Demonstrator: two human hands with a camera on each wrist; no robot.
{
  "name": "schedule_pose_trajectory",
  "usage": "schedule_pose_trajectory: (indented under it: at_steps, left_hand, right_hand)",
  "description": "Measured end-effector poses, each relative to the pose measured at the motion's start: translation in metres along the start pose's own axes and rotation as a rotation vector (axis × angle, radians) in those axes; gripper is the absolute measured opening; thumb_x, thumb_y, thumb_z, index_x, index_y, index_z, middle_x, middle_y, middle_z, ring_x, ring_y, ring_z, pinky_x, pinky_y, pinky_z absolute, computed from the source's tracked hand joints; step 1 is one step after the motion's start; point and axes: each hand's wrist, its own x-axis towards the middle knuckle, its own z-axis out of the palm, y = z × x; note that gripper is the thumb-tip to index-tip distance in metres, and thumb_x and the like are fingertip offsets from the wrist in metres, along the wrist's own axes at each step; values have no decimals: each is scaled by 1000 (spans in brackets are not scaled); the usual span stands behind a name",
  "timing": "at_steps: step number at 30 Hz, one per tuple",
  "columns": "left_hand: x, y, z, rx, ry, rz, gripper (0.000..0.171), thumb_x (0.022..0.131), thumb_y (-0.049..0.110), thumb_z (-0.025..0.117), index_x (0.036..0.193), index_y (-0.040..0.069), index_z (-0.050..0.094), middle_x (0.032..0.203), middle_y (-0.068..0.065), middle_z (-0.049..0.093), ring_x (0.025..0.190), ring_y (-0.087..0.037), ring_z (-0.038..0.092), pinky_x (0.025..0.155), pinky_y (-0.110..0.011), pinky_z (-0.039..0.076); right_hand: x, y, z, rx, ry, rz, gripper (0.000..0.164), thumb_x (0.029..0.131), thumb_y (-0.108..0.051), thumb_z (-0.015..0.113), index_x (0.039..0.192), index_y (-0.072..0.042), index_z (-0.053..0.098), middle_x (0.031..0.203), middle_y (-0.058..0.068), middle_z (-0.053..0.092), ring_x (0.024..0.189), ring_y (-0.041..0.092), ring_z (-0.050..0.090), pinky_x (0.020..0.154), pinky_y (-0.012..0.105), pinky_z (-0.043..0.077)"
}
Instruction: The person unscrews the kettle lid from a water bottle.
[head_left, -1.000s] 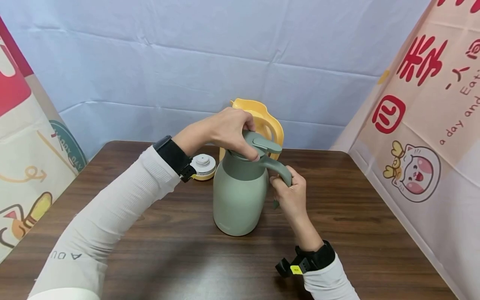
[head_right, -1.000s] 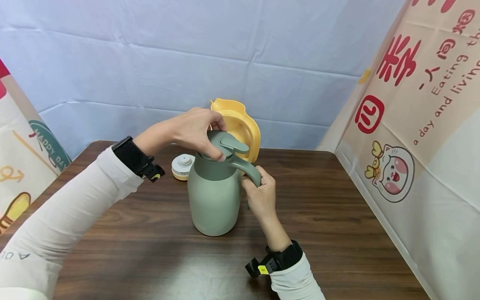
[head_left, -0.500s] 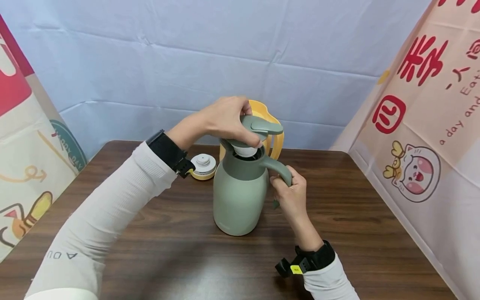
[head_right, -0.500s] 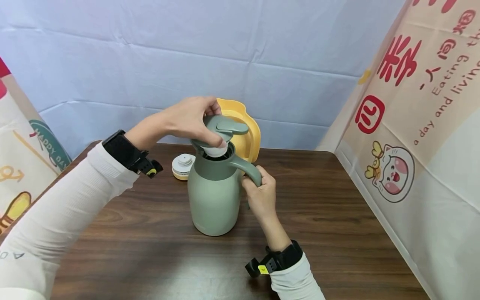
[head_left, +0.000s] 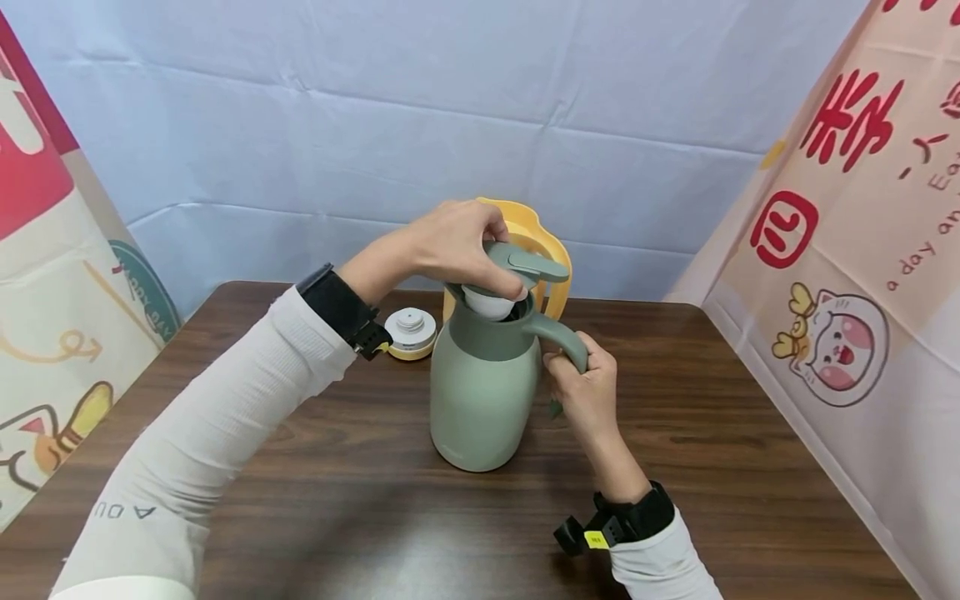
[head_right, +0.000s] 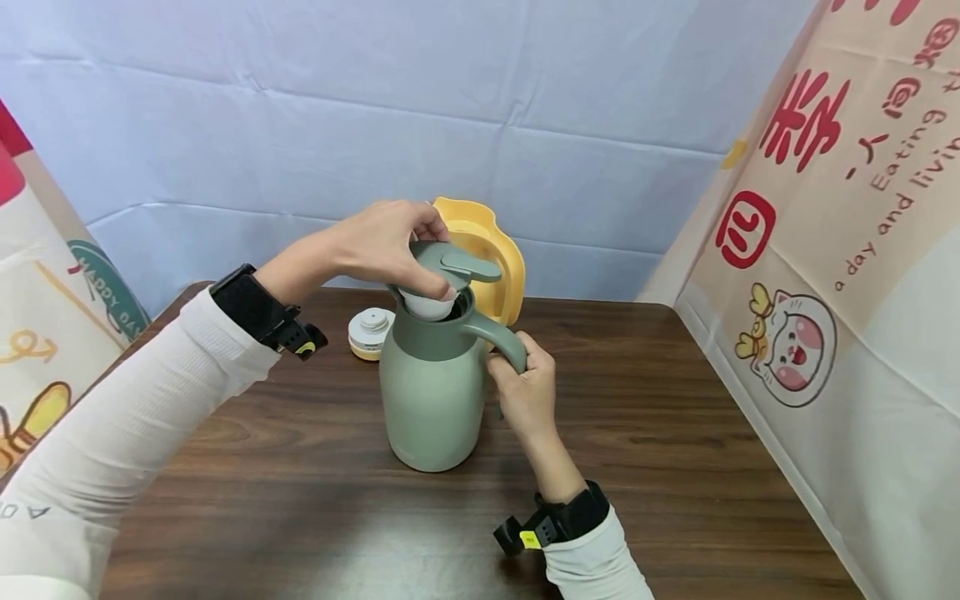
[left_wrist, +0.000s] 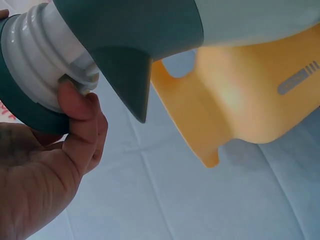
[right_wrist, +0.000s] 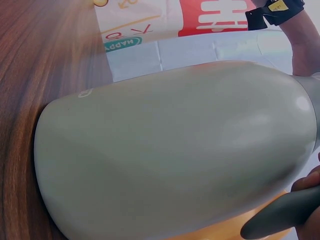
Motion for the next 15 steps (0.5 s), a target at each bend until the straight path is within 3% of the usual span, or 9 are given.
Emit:
schedule_pose_trajectory:
  at_steps: [7,15]
  left_hand:
    - [-4,2,-3,-63,29,52,50,66,41,72,102,9,61,89,-2,59,78,-15,54,66,-29,45]
    - [-16,1,-9,-59,89,91,56,65,38,74,110,8,62,96,1,59,84,-13,52,71,-28,44]
  right_hand:
    - [1,1,0,0,14,5,28,83,10,51,63,-2,34,47,-3,21,35,10,22,37,26,26]
    - [1,1,1,-2,17,14,29,83,13,50,63,-2,35,46,-3,22,35,10,24,37,26,27]
